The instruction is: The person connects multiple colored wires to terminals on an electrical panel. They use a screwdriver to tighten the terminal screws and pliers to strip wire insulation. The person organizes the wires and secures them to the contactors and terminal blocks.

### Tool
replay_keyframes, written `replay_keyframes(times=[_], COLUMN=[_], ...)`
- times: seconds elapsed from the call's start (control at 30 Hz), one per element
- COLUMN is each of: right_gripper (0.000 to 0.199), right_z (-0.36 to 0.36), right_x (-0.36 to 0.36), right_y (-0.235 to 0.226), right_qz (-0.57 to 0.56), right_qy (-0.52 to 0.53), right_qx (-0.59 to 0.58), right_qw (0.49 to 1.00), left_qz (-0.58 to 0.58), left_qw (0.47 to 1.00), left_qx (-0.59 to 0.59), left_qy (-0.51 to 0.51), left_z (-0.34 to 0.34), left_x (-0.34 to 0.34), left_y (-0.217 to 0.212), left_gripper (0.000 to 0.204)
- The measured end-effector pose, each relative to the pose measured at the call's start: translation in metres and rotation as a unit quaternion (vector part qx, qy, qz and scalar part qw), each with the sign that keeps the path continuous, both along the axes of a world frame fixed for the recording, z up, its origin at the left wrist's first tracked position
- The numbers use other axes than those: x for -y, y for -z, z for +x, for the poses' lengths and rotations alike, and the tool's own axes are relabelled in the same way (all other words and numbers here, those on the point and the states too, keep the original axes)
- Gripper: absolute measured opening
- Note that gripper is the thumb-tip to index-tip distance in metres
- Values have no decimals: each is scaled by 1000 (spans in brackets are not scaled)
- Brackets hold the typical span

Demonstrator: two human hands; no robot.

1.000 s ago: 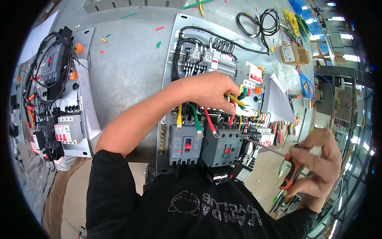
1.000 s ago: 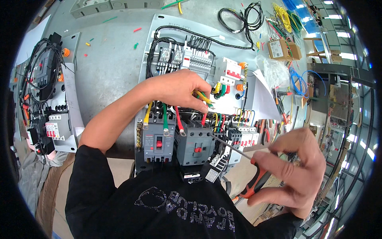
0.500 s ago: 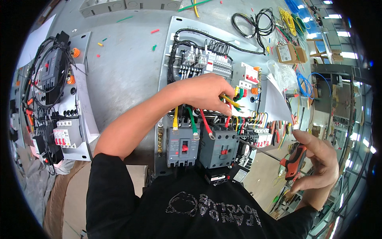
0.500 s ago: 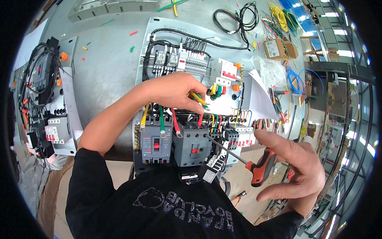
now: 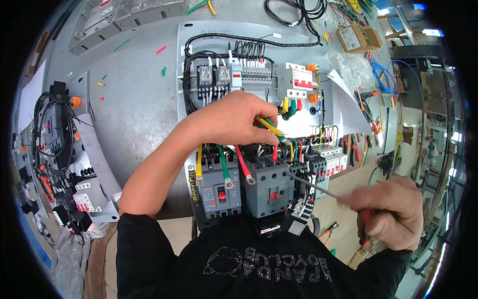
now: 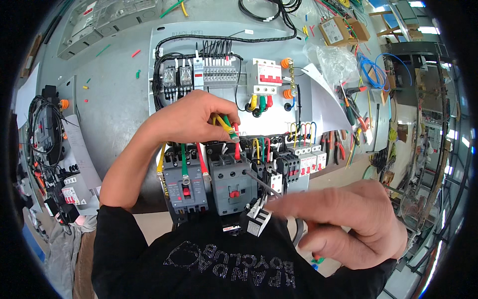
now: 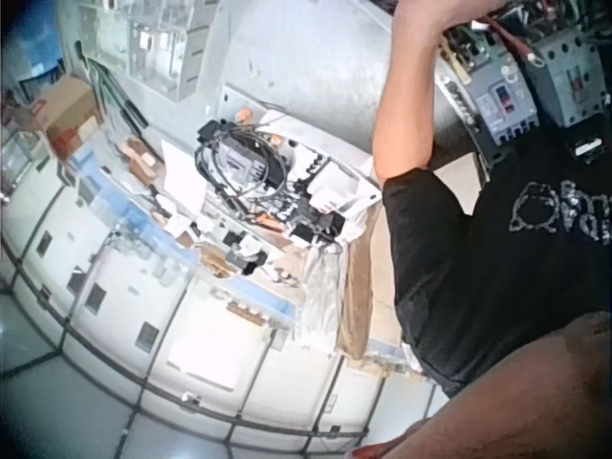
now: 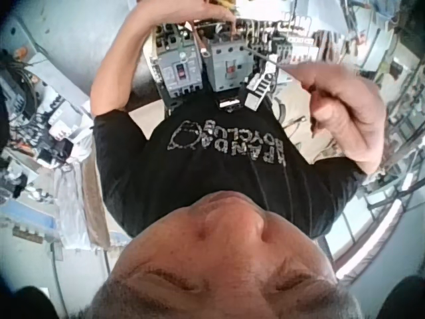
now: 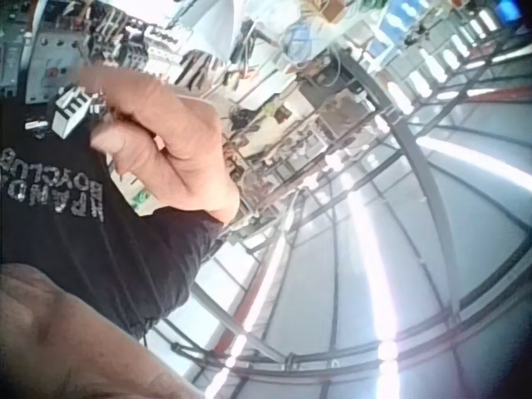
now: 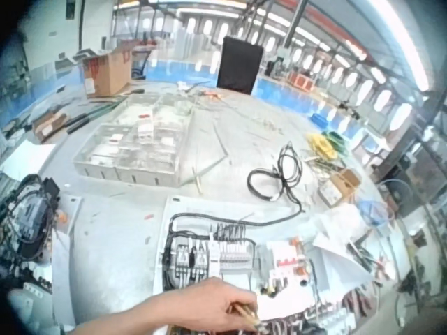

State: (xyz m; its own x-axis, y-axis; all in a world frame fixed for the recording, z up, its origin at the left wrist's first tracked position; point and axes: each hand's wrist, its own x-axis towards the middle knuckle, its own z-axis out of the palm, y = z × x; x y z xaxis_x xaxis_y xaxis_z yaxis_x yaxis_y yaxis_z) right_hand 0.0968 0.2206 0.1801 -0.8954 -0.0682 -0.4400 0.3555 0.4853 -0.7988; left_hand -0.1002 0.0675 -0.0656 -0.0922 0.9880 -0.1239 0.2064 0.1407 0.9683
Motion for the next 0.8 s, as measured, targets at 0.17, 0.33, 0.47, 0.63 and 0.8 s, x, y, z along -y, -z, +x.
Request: replay_keyframes(times=[0.17, 0.33, 0.47, 0.63, 0.8], right_gripper=[65, 88, 75, 85, 73], right_z=[-12, -26, -13, 16, 4], right_x=[-37, -26, -6, 15, 27], right_y=[19, -7, -17, -10, -7], right_qz=[-118, 193, 334, 453, 274], right_qy=[-153, -276, -258, -142, 61], right_qx=[-20, -187, -202, -166, -35], right_qw=[981, 923, 884, 864, 959], left_qz=[-21, -2, -5, 0, -5], left_qw=[1000, 1000, 1000, 1000, 999], left_qx=[0, -23, -23, -29, -31], left_qy=[-18, -7, -19, -12, -23], left_z=[1, 1, 2, 1, 1], left_x=[6, 1, 4, 1, 4], left_y=[-2, -1, 1, 4, 1], left_gripper=[27, 26, 26, 27, 27])
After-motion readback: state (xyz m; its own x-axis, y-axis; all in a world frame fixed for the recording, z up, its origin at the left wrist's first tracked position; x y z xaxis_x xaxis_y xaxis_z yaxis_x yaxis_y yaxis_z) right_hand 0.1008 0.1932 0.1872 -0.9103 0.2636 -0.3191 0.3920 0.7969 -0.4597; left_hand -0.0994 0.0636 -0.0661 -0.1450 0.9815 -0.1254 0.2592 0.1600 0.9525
